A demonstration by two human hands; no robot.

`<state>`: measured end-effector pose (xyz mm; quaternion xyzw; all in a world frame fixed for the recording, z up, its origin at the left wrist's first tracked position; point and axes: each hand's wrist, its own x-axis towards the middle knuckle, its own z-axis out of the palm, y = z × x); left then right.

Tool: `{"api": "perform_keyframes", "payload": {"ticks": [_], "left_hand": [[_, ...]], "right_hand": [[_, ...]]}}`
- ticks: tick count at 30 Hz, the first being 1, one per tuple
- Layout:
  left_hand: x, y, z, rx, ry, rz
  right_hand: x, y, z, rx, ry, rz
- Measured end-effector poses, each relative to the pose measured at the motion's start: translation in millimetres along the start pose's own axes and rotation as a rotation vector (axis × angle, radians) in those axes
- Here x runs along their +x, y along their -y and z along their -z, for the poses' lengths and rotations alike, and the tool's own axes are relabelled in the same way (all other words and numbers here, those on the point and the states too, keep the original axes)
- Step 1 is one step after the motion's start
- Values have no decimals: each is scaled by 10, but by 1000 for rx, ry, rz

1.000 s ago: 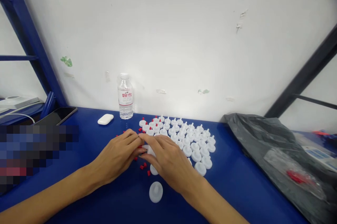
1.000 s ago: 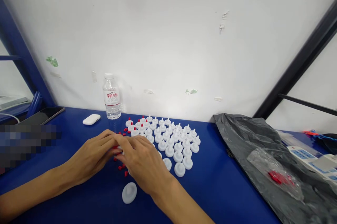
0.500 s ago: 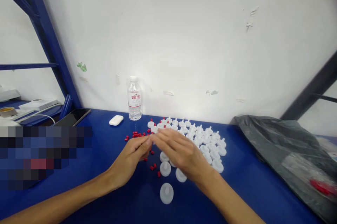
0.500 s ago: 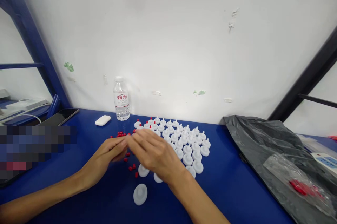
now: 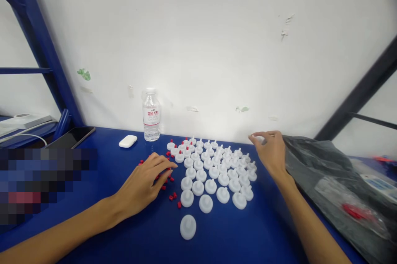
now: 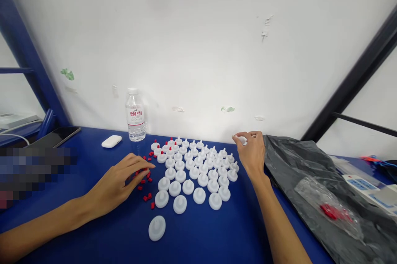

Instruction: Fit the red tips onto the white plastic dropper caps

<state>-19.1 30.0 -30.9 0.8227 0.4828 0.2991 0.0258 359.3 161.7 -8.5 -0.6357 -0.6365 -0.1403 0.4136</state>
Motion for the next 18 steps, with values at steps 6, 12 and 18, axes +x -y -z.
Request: {"api": "perform_keyframes", "payload": {"ticks": [6,12,18], "left_hand": [[26,106,-24,-15,7,69],[14,123,-52,-30,10,1],[0,159,-87,-61,57,83]], "right_hand": [[-16,-254,-115,-50,271,-120],[-57,-332,-204,-9,387,-125],[-38,-306,-251,28,456,-103]]}}
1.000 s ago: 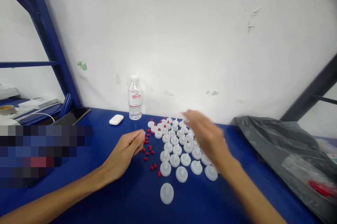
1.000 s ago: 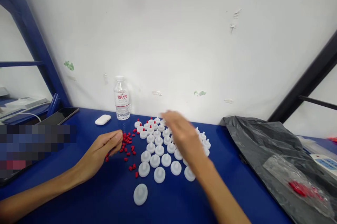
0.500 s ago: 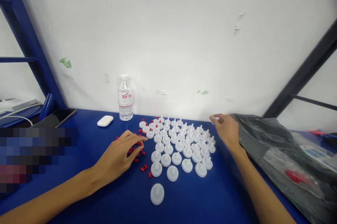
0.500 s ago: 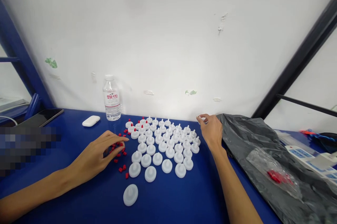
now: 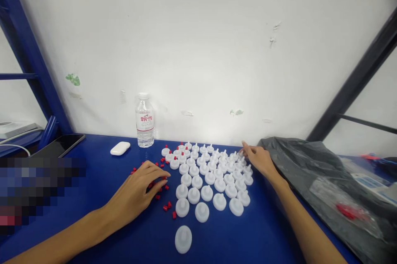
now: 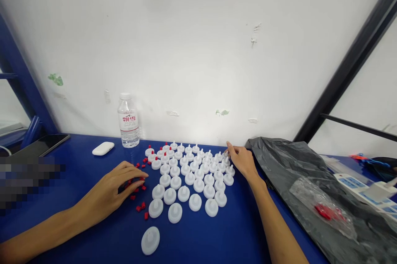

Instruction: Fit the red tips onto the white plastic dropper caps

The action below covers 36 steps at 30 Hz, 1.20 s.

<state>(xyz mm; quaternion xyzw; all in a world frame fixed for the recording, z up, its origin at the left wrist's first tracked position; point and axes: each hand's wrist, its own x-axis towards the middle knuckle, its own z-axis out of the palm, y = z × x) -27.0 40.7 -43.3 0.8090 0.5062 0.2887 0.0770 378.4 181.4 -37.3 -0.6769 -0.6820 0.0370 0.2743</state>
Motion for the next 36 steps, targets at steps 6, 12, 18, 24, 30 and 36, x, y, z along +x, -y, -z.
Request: {"api": "perform_keyframes", "payload": {"ticks": [6,12,18,24,30,36], "left_hand": [[-5,-4,3,-10,14,-28],[-3,-58,24,-31,1,-33],[4,-118,58,-49,-52,-11],[4,-134,74,-91,-111,-23],[6,-179,96,-109,-141,-22],[-28,-187,133,-119,-159,-42]], "right_hand": [[-30,62,91,-113,-85,31],[-93,354,107,-181,-224,192],[-406,982,32,-14,-172,558],[-813,1635,-34,88,134,765],[-757,1840,-283,-17,213,774],[-652,1810,-207,84,141,801]]}}
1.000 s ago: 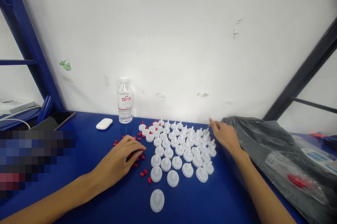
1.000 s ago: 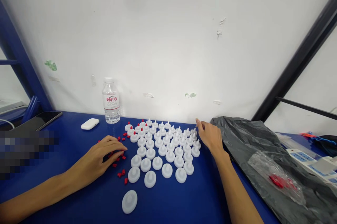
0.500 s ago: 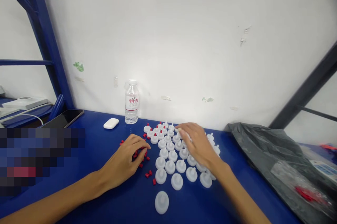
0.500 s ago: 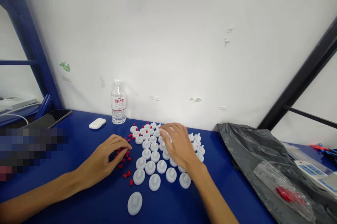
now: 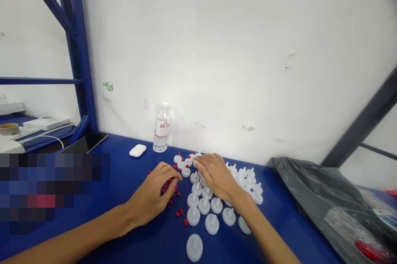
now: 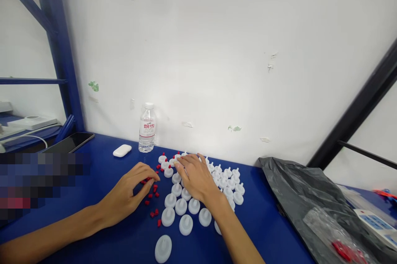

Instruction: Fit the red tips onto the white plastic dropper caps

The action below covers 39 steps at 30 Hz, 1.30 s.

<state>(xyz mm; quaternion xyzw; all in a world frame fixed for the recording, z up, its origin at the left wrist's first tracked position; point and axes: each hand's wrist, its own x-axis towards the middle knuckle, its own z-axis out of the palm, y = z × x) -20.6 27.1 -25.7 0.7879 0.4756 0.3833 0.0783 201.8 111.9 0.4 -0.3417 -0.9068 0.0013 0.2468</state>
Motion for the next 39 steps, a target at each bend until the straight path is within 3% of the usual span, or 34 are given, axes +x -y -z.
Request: {"api": "perform_keyframes", "payload": {"ticks": [5,8,14,21,24,28,31,33,36,39], "left_hand": [[-4,-27,34,-5,-53,48],[6,-54,40,10,-67,50],[20,-32,5,125,18,-18],[-9,-48,34,98,85,-110],[8,-90,28,33,71,-19],[47,-150,-29,-223,24,193],[57,-139,-11,-412,-22,335],[59,-102,49,-443,-66,365],[65,-39,144,-249,-99,230],[74,-3,153,73,-36,79]], "right_hand": [[-109,-4,163,74,-272,-86],[-172,98,125,65,-240,-24],[-222,452,1,-111,-102,290],[-229,518,-28,-103,-89,341],[-197,474,-25,-97,-114,371],[-126,477,-26,-173,-177,450],[-93,300,20,-224,-243,440],[-117,6,101,-263,-310,311],[-238,-567,267,-285,-469,-14],[-392,-1017,393,-239,-618,-275]]}}
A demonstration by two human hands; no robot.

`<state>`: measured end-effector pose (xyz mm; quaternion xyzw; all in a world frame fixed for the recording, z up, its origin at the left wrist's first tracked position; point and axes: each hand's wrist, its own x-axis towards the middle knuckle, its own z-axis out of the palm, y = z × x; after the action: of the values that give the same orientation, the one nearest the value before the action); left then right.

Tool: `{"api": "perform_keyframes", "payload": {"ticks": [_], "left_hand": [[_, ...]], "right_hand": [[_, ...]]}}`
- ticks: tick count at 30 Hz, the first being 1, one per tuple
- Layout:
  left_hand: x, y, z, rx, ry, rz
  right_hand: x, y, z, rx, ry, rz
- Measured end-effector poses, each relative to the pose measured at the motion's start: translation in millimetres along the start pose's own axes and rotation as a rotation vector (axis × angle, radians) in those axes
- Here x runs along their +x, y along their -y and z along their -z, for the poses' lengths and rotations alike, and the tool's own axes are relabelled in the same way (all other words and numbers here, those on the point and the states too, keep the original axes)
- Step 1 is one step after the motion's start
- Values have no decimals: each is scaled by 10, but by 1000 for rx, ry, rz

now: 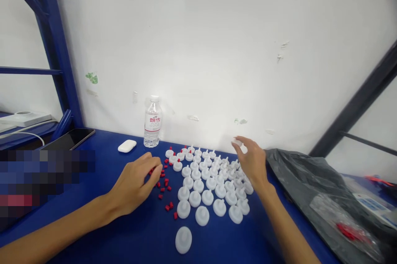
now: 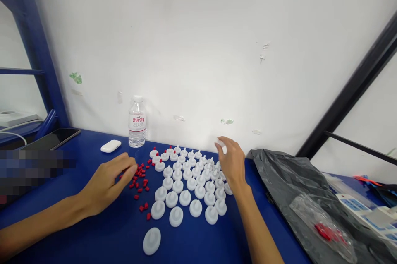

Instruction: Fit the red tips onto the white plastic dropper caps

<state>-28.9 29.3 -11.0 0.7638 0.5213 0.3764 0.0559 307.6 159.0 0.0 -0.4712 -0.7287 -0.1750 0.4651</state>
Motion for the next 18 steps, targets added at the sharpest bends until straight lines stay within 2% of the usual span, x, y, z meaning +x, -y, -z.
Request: {"api": "perform_keyframes", "payload": {"ticks": [3,8,14,18], "left_hand": [[-6,19,-72,125,81,-9],[-34,84,-164,139,127,-19],[-35,101,-181,110,122,-36],[-49,85,-212,88,65,-30]], "right_hand": [[-18,-248,35,-87,24,-182],[-45,-450,113,-237,108,-329],[-154,-723,217,-480,375,-517],[-196,-818,211,-517,526,-588]]}}
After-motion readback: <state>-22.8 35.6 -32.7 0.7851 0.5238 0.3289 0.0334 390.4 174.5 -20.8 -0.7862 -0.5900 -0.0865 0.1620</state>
